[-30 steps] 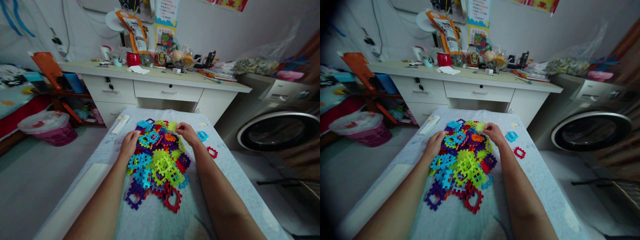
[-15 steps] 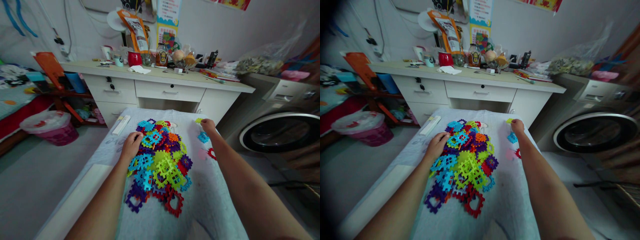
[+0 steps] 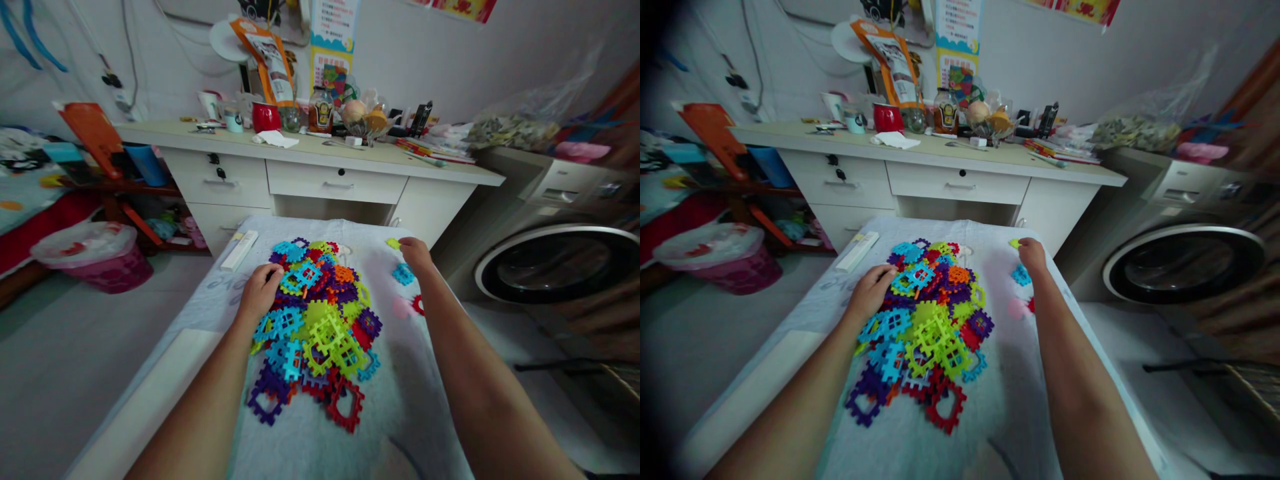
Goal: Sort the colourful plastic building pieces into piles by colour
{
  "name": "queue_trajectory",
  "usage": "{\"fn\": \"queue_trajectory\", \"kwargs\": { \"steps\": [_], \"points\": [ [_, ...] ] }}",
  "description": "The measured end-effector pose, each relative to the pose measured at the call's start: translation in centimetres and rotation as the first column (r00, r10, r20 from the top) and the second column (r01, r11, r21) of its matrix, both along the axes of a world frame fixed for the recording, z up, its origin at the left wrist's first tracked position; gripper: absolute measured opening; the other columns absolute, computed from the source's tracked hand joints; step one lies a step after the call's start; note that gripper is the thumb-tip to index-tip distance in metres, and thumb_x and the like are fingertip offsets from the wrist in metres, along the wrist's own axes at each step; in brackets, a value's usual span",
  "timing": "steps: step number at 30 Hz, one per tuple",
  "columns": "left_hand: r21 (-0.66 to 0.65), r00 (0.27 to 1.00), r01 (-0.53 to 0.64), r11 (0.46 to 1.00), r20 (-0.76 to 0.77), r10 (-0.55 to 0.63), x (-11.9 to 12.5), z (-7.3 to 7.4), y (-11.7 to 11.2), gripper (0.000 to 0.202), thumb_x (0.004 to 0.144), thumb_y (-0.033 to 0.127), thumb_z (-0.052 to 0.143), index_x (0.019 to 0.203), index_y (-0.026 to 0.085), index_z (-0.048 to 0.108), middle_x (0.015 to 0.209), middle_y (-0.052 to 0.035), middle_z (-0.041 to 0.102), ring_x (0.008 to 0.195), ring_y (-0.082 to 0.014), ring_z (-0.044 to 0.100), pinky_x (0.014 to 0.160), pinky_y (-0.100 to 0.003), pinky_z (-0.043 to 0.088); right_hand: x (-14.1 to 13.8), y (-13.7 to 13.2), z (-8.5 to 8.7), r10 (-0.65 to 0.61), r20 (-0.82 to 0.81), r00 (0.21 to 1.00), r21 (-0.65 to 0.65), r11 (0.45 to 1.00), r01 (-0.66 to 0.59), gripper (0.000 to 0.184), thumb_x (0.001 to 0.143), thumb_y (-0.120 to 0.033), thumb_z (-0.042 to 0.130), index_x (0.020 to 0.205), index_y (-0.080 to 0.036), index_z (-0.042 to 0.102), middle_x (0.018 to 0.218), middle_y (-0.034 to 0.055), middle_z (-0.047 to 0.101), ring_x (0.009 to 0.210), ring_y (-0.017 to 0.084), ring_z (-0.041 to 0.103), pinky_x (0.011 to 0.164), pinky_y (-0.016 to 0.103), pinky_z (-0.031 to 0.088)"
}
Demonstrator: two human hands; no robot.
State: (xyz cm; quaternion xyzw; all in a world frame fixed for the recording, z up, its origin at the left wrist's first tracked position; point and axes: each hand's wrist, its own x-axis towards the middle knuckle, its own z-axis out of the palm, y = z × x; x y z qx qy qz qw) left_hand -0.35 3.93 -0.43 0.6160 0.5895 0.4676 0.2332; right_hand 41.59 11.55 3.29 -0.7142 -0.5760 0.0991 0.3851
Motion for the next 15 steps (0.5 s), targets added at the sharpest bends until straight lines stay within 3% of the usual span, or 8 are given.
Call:
{"fn": "queue_trajectory", "kwargs": {
  "steps": [2,3,6,9,15],
  "points": [
    [0.004,1.0,-0.003,1.0,-0.002,0.003,0.0,-0.1,0.1,0.038,0.082,0.051,0.05,0.093,0.021,0.069,0.104,-0.007,0.07,0.103,-0.0247,0.062,0.1,-0.038,0.045,-1.9,-1.2,0.7,0.099,-0.032,0.995,-0.038,0.994,-0.1,0.027,0.076,-0.024,0.058,0.097,-0.013,0.072,0.09,0.0125,0.072,0.078,0.023,0.065,0.074,0.037,0.051],
    [0.003,1.0,-0.004,1.0,-0.005,0.004,0.0,-0.1,0.1,0.038,0.082,0.051,0.05,0.093,0.021,0.069,0.104,-0.0071,0.07,0.103,-0.0247,0.062,0.1,-0.038,0.046,-3.0,-1.8,1.1,0.215,-0.064,0.974,-0.072,0.973,-0.22,0.028,0.078,-0.026,0.059,0.1,-0.015,0.071,0.092,0.01,0.073,0.079,0.021,0.065,0.074,0.034,0.051],
    [-0.005,1.0,-0.003,1.0,-0.012,0.003,-0.1,-0.2,0.2,0.038,0.082,0.051,0.049,0.094,0.02,0.069,0.103,-0.0072,0.07,0.103,-0.0248,0.062,0.099,-0.038,0.046,-6.5,-3.8,2.0,0.539,-0.105,0.836,-0.208,0.81,-0.548,0.023,0.079,-0.027,0.065,0.099,-0.018,0.072,0.094,0.0055,0.074,0.083,0.017,0.066,0.077,0.03,0.052],
    [-0.008,1.0,-0.006,1.0,-0.013,0.006,-0.1,-0.2,0.2,0.038,0.082,0.051,0.049,0.095,0.02,0.069,0.104,-0.007,0.07,0.104,-0.0246,0.062,0.099,-0.038,0.046,-9.2,-5.2,2.4,0.622,-0.053,0.781,-0.285,0.741,-0.609,0.026,0.075,-0.023,0.071,0.101,-0.02,0.072,0.104,0.0051,0.073,0.087,0.017,0.066,0.08,0.029,0.052],
    [-0.003,1.0,-0.014,1.0,-0.023,0.014,-0.1,-0.3,0.2,0.038,0.081,0.051,0.049,0.094,0.02,0.069,0.104,-0.0071,0.07,0.103,-0.0247,0.062,0.099,-0.038,0.046,-10.9,-5.4,1.3,0.686,-0.002,0.727,-0.298,0.694,-0.655,0.028,0.075,-0.022,0.073,0.103,-0.019,0.072,0.103,0.004,0.073,0.085,0.017,0.064,0.081,0.03,0.05]
  ]
}}
